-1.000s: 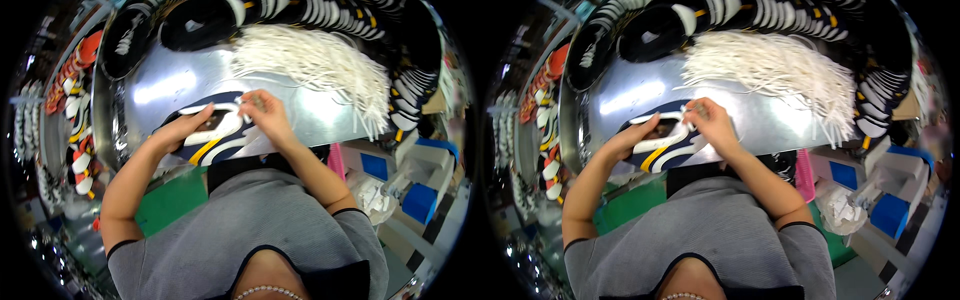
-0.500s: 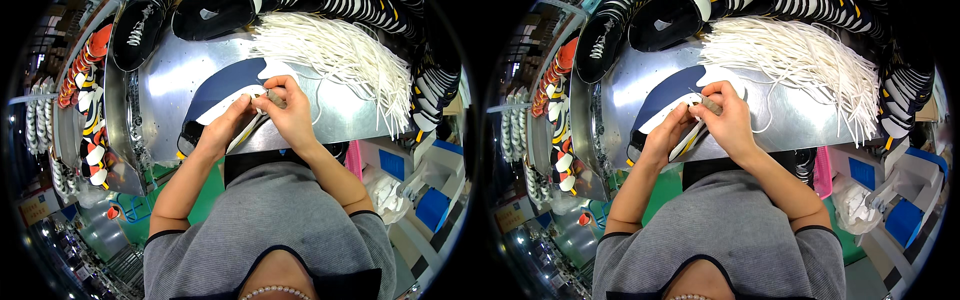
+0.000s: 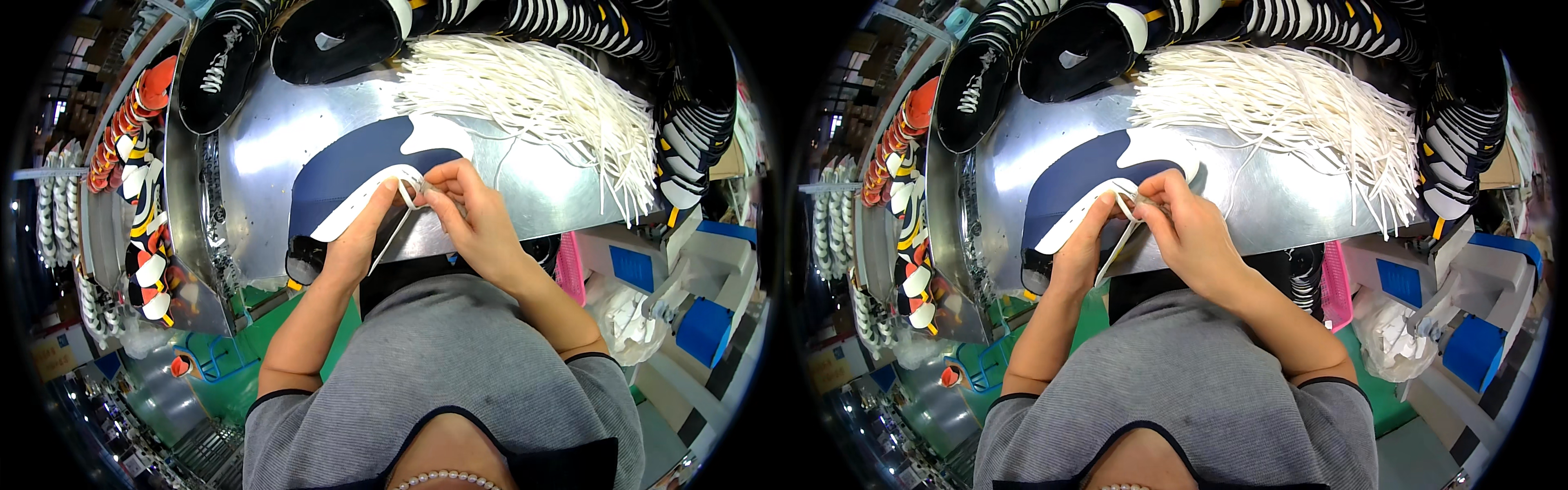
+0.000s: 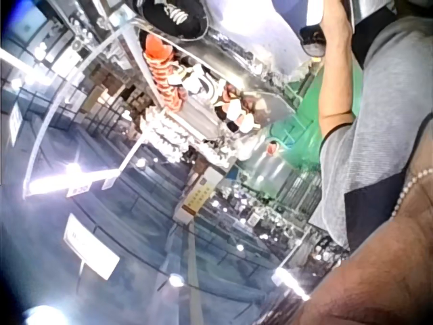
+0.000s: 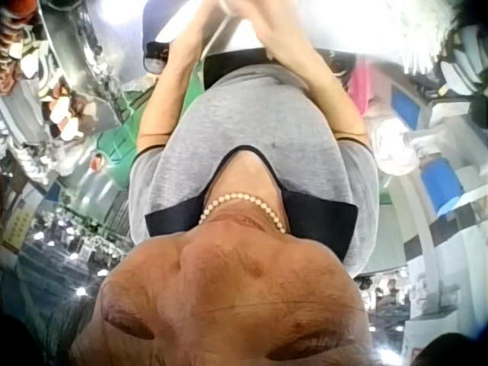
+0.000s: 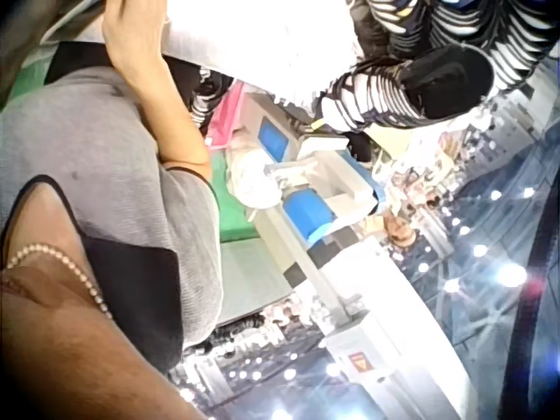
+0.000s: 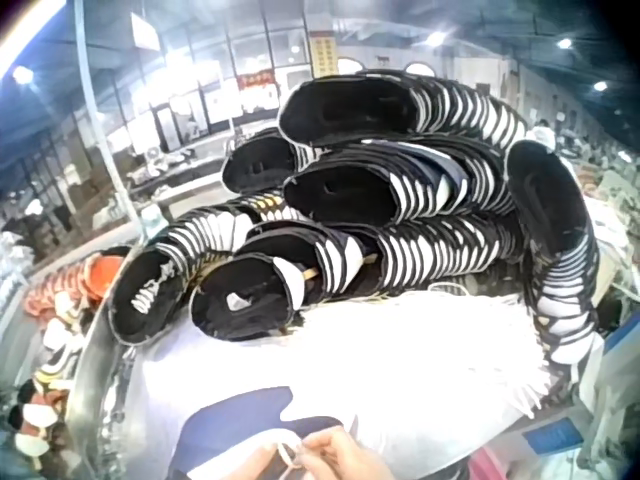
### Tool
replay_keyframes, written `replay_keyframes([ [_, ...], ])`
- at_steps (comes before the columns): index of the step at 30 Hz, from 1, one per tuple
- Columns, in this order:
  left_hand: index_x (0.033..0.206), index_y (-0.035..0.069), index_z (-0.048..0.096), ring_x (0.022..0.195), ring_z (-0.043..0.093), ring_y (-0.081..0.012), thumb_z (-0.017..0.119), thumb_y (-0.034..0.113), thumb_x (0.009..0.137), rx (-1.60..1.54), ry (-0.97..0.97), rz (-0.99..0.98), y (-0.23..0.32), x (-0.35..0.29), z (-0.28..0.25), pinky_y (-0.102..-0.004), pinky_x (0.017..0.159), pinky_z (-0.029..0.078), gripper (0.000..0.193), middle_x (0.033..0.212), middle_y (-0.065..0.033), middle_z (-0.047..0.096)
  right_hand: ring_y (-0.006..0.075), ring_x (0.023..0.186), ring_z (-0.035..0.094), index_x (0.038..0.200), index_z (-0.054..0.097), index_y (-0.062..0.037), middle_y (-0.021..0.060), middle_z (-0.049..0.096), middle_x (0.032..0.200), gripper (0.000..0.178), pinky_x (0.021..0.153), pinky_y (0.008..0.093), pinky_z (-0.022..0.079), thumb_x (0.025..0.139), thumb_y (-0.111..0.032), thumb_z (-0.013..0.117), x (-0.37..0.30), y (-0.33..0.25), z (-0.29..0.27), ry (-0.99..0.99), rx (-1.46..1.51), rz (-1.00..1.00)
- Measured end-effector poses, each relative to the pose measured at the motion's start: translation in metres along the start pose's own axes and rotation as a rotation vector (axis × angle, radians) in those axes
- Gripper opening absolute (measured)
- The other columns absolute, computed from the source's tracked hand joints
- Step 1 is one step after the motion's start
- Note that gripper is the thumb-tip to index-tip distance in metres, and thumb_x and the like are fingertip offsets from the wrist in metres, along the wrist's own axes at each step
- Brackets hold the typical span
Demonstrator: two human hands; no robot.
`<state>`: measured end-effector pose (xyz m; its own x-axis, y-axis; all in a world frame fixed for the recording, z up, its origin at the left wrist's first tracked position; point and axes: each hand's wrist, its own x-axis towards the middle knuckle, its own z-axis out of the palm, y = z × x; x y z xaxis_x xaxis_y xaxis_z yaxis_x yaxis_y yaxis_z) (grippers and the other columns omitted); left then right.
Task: The person laces several shoes by hand, picking each shoe from a stack and threading a white lace through the eyelets one at a time.
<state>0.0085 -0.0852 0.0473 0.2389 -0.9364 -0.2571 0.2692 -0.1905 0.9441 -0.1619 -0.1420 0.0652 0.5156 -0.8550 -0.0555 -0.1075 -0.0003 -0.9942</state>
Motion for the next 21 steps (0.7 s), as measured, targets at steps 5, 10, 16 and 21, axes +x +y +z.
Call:
replay_keyframes([
  [5, 0.106, -0.001, 0.07, 0.092, 0.066, -0.0144, 0.06, 0.019, 0.099, 0.049, 0.007, -0.013, 0.007, -0.002, -0.001, -0.0282, 0.086, 0.05, 0.023, 0.099, -0.0069, 0.072, 0.0279, 0.082, 0.071, 0.101, 0.056, 0.0014, 0.0143, 0.071, 0.086, 0.011, 0.071, 0.0335, 0.054, 0.096, -0.008, 0.06, 0.005, 0.0, 0.0, -0.019, -0.05, -0.053],
  [10, 0.118, -0.003, 0.065, 0.102, 0.065, -0.0148, 0.052, 0.024, 0.104, 0.493, 0.006, 0.055, 0.013, 0.0, 0.012, -0.0317, 0.092, 0.05, 0.034, 0.112, -0.0087, 0.07, 0.0335, 0.075, 0.068, 0.098, 0.059, -0.003, 0.0166, 0.068, 0.081, 0.01, 0.066, 0.0392, 0.052, 0.094, -0.012, 0.061, 0.008, 0.007, -0.019, -0.002, -0.237, -0.173],
  [16, 0.125, -0.003, 0.06, 0.104, 0.064, -0.0168, 0.053, 0.029, 0.102, 0.471, -0.071, 0.045, -0.004, 0.007, 0.002, -0.03, 0.092, 0.05, 0.04, 0.118, -0.0114, 0.066, 0.0421, 0.077, 0.067, 0.108, 0.053, -0.0007, 0.0237, 0.065, 0.079, 0.02, 0.066, 0.0504, 0.054, 0.089, -0.008, 0.05, 0.035, 0.01, 0.029, -0.187, -0.676, -0.153],
  [21, 0.131, -0.003, 0.055, 0.105, 0.063, -0.0184, 0.054, 0.033, 0.101, 0.249, -0.144, -0.206, -0.028, 0.022, -0.036, -0.0286, 0.091, 0.049, 0.047, 0.123, -0.0137, 0.064, 0.0415, 0.076, 0.067, 0.101, 0.059, -0.0008, 0.0198, 0.067, 0.078, 0.023, 0.065, 0.0517, 0.051, 0.086, -0.017, 0.059, 0.045, 0.019, -0.012, -0.178, -0.787, -0.206],
])
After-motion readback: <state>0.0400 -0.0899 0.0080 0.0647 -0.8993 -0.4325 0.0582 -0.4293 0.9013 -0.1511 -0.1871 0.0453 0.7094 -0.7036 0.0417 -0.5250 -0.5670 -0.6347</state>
